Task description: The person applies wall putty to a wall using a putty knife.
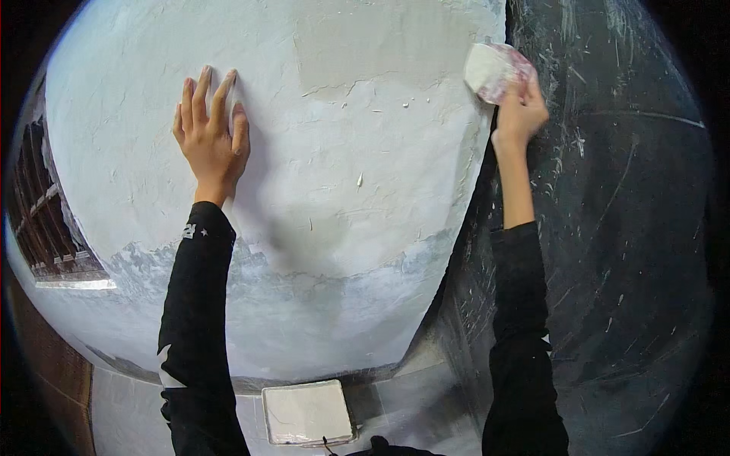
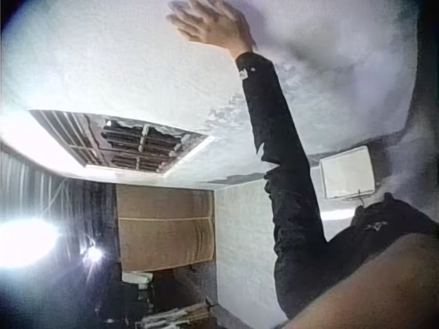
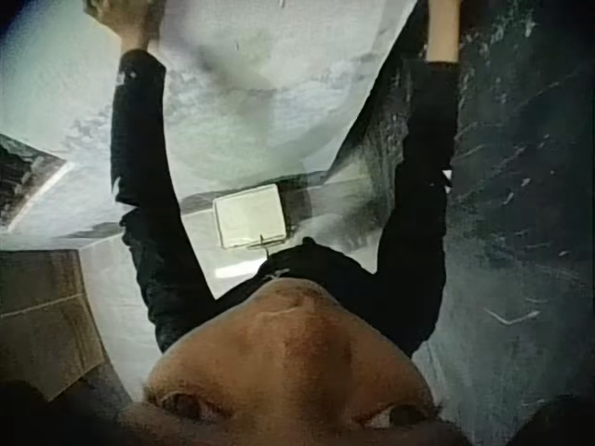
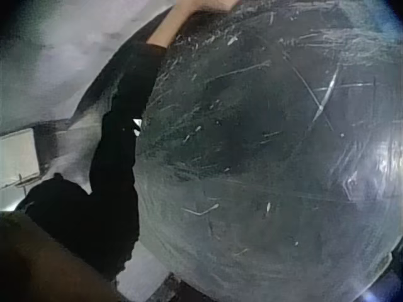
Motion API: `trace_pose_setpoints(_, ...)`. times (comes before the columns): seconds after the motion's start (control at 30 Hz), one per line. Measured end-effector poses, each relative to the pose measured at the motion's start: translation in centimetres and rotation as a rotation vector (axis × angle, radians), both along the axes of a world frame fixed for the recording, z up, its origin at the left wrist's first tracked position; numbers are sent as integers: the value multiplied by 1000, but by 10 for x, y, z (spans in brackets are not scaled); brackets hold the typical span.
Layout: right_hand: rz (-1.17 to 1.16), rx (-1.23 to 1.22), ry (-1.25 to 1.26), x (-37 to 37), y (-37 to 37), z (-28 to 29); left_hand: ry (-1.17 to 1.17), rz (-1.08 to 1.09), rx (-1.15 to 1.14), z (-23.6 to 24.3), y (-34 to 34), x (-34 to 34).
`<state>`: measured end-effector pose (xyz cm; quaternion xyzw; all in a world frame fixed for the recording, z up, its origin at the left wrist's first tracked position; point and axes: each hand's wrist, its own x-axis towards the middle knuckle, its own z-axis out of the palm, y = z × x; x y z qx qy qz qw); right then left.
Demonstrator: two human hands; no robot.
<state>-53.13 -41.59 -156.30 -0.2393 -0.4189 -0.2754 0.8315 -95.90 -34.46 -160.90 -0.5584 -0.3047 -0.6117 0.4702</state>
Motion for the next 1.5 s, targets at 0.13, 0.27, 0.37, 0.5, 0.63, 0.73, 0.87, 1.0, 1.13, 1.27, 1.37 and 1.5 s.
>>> trace_pose_setpoints(0.13,211,-46,-41,-41,-16,7,-11,25,-17,1,-4,-10)
trace_pose_setpoints(0.27,220,-101,-49,-110,25,18,3,29,-24,1,-2,-8)
trace_pose_setpoints(0.37,225,-145,-45,-151,35,20,18,22,-21,0,-1,-16)
trace_pose_setpoints(0.5,-14,-14,-84,-100,40,23,1,-5,-29,-1,-2,-10)
trace_pose_setpoints(0.63,141,-51,-37,-14,-3,18,-15,-12,-42,1,-10,-4)
trace_pose_setpoints(0.73,372,41,85,-35,-22,18,-15,12,-36,1,-6,-7)
trace_pose_setpoints(0.87,80,-143,-135,-110,12,29,-7,-15,-23,0,-1,-9)
trace_pose_setpoints(1.0,154,-37,-197,-194,47,51,-2,-41,-13,0,0,-17)
trace_pose_setpoints(1.13,-103,108,-209,-113,87,76,-4,-49,-27,0,2,-2)
trace_pose_setpoints(1.27,125,50,-118,-53,24,65,-16,-27,-18,-1,-1,-12)
trace_pose_setpoints(1.37,351,127,46,-54,0,46,-21,-21,-17,-1,-2,-9)
trace_pose_setpoints(1.5,338,-158,-63,-116,15,31,-9,-17,-18,1,-4,-12)
